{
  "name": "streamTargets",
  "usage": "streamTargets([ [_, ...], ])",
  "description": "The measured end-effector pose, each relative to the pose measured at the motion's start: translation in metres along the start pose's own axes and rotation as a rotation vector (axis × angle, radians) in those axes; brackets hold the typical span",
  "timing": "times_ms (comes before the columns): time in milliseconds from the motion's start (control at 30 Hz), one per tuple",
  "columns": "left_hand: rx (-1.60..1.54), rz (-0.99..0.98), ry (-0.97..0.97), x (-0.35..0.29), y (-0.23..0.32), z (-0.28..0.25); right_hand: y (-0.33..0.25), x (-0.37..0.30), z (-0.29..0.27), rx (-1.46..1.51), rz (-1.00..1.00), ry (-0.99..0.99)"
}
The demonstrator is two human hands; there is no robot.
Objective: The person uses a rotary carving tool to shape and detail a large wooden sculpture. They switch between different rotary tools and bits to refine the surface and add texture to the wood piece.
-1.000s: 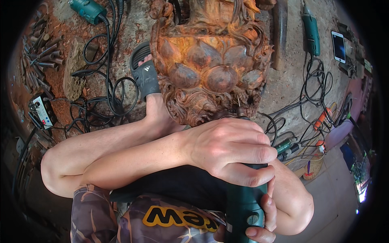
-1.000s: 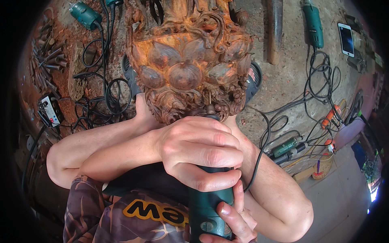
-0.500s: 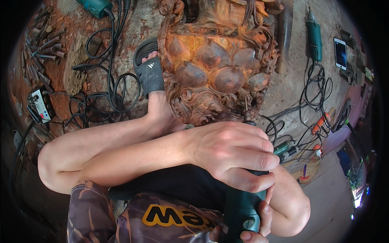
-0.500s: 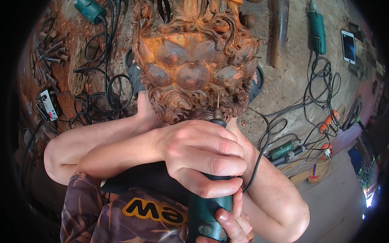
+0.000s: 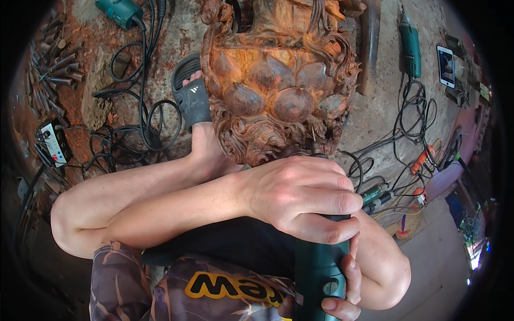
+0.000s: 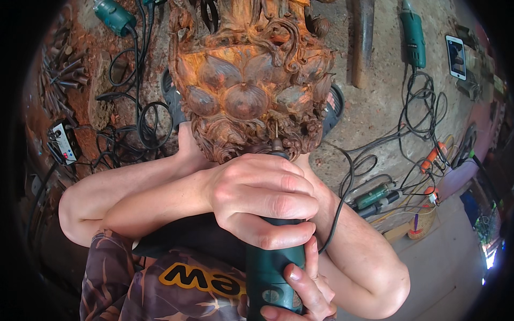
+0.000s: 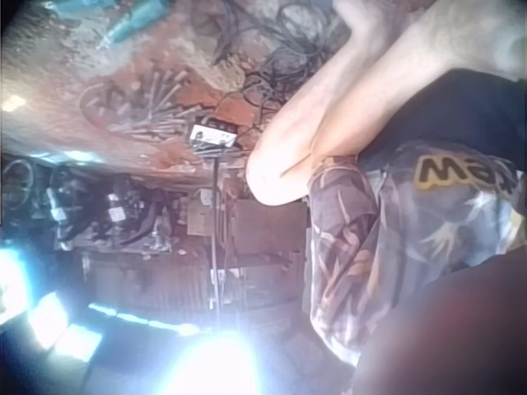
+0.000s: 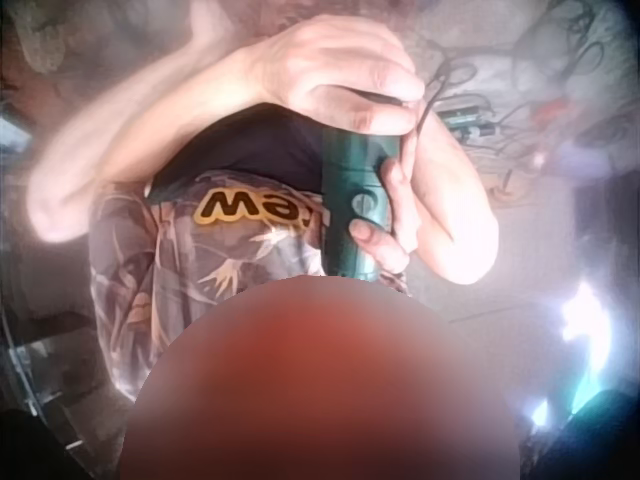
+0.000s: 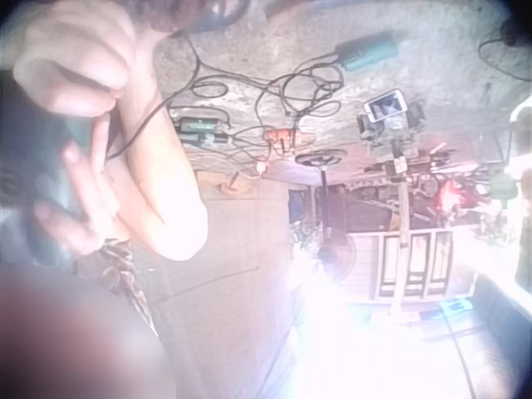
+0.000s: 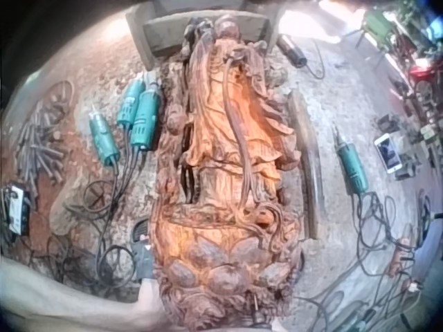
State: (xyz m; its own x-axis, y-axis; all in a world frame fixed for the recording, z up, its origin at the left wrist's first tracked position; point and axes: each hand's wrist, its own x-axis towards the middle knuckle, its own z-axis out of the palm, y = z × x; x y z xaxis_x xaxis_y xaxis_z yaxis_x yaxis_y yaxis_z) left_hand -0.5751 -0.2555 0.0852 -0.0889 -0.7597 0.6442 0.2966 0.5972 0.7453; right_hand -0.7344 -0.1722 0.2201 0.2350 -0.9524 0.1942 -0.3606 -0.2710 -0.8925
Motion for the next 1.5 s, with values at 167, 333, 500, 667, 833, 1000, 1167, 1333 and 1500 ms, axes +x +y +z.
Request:
streamTargets([
  [167, 0.024, 0.004, 0.004, -0.0006, -0.0008, 0.0016, 0.0002, -0.0009, 0.0022, -0.014, -0.001, 0.025],
  [333, 0.028, -0.003, 0.002, -0.0016, -0.0006, 0.0022, 0.0015, -0.0006, 0.004, -0.026, -0.002, 0.043],
  [500, 0.03, -0.005, 0.0, -0.001, -0.0013, 0.002, 0.0023, 0.0, 0.0053, -0.034, 0.007, 0.057],
  [667, 0.0, 0.017, -0.058, -0.0013, -0.0023, -0.0035, 0.002, -0.0007, 0.0045, -0.041, 0.01, 0.069],
  [833, -0.001, 0.002, -0.06, -0.0013, -0.0014, -0.0038, 0.0023, -0.0013, 0.0039, -0.056, 0.01, 0.085],
  [1000, 0.002, -0.007, -0.062, -0.001, -0.001, -0.0033, 0.0031, -0.0006, 0.0045, -0.067, 0.014, 0.095],
  [1167, 0.011, -0.009, -0.066, -0.0016, -0.0013, -0.003, 0.002, -0.001, 0.0046, -0.073, 0.016, 0.105],
  [1333, 0.004, -0.025, -0.074, -0.0019, -0.0015, -0.0028, 0.0015, -0.0011, 0.0042, -0.082, 0.024, 0.114],
  [1500, -0.001, -0.043, -0.1, -0.0021, 0.0021, -0.0019, 0.0034, -0.0012, 0.0047, -0.083, 0.018, 0.124],
])
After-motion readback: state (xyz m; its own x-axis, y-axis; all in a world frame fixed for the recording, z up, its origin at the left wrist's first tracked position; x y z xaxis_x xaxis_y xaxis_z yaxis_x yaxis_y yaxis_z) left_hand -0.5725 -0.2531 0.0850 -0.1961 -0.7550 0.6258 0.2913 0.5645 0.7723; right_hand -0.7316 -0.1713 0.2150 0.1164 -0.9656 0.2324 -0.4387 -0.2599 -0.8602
